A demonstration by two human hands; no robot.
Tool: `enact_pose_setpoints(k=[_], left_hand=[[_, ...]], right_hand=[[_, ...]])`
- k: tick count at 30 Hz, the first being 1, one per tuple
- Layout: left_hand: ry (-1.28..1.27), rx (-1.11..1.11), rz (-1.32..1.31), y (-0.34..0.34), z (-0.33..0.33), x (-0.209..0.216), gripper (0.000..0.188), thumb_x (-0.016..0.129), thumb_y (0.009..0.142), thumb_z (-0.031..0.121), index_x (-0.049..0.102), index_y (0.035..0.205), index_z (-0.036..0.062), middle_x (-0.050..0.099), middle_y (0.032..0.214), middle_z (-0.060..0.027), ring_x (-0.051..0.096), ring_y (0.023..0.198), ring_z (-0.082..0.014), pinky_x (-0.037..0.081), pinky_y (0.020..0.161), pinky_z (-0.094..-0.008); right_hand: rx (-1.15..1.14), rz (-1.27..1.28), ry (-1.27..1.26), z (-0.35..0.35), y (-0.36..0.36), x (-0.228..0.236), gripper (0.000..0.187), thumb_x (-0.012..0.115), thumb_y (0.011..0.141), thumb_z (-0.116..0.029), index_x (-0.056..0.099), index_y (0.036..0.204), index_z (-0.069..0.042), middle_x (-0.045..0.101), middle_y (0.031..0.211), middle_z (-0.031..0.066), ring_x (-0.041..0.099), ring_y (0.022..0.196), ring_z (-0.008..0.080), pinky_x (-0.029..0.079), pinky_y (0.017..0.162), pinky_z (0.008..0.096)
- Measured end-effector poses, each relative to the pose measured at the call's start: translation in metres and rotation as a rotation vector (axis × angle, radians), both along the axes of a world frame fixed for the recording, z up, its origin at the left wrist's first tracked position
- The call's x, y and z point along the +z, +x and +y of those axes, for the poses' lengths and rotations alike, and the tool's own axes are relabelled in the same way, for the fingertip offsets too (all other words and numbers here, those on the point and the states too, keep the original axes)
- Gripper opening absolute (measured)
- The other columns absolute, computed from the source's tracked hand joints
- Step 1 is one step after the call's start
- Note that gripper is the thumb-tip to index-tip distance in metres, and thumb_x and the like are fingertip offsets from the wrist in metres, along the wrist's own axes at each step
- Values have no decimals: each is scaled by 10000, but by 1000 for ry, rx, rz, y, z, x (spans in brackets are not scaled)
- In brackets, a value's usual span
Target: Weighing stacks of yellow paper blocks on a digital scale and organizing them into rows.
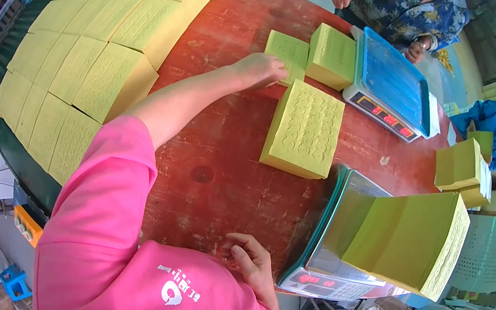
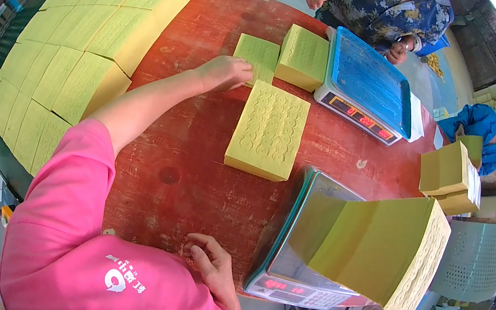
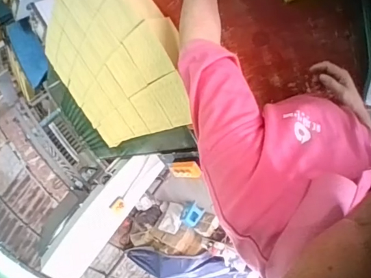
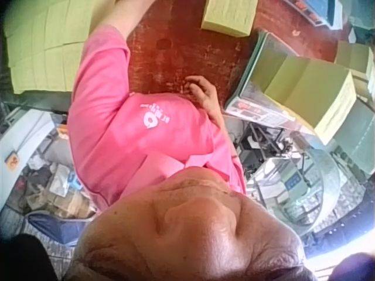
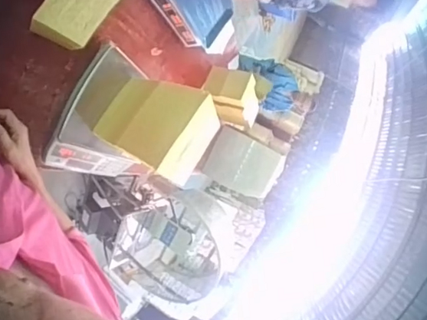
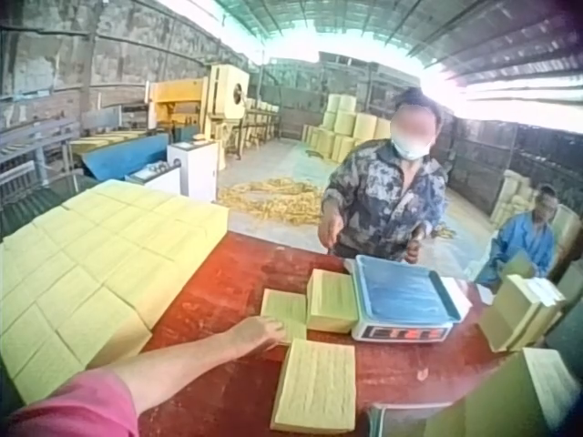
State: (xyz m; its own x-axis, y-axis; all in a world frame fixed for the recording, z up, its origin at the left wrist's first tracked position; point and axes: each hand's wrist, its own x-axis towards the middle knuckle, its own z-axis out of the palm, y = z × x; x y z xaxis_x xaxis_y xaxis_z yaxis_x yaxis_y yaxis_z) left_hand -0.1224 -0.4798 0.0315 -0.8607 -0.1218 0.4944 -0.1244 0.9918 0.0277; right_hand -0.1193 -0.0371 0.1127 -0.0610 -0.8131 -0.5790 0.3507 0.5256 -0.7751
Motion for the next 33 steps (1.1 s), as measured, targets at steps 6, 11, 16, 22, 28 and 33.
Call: enact_pose_setpoints(k=[6, 11, 16, 22, 28, 33], left_hand=[[-97, 50, -11, -6, 6, -3, 78, 605, 754, 51, 537, 718, 59, 570, 774, -89, 630, 790, -259, 548, 662, -346], [-133, 23, 60, 4, 1, 3, 44, 594, 773, 62, 560, 746, 53, 612, 813, -86, 648, 808, -247, 559, 676, -338], [-139, 85, 126, 41, 7, 45, 49, 612, 796, 51, 611, 835, 22, 693, 971, -121, 685, 888, -269, 574, 743, -352], [77, 166, 241, 123, 103, 67, 237, 676, 773, -11, 640, 1007, -18, 688, 1032, -169, 692, 898, -312, 580, 752, -395], [200, 135, 128, 207, 317, 55, 221, 672, 775, 6, 626, 989, -27, 669, 1060, -158, 675, 920, -337, 576, 772, -393], [421, 487, 28, 201, 436, 75, 351, 647, 818, 14, 575, 1159, -31, 645, 1165, -150, 638, 1078, -303, 507, 953, -382]], right_hand=[[-2, 3, -13, -4, -1, 2, 264, 530, 972, -76, 592, 1205, 32, 668, 1022, 91, 626, 954, 152, 498, 874, 290], [-16, -24, -9, -6, 0, 7, 257, 526, 976, -73, 590, 1200, 35, 667, 1016, 90, 626, 951, 151, 496, 870, 285], [10, 9, -85, 0, -6, -4, 257, 534, 977, -75, 588, 1206, 29, 665, 1022, 89, 620, 964, 145, 495, 864, 280], [-104, -325, -175, -18, -1, -7, 504, 435, 1034, -278, 364, 1436, 17, 563, 1290, 174, 620, 1073, 253, 512, 915, 374], [-101, -517, -28, -35, 0, -21, 440, 452, 1014, -202, 391, 1385, 24, 555, 1281, 172, 617, 1080, 256, 542, 857, 412], [19, -272, -69, 16, 2, -36, 411, 485, 930, -8, 430, 1336, 17, 594, 1174, 124, 618, 1041, 221, 556, 813, 399]])
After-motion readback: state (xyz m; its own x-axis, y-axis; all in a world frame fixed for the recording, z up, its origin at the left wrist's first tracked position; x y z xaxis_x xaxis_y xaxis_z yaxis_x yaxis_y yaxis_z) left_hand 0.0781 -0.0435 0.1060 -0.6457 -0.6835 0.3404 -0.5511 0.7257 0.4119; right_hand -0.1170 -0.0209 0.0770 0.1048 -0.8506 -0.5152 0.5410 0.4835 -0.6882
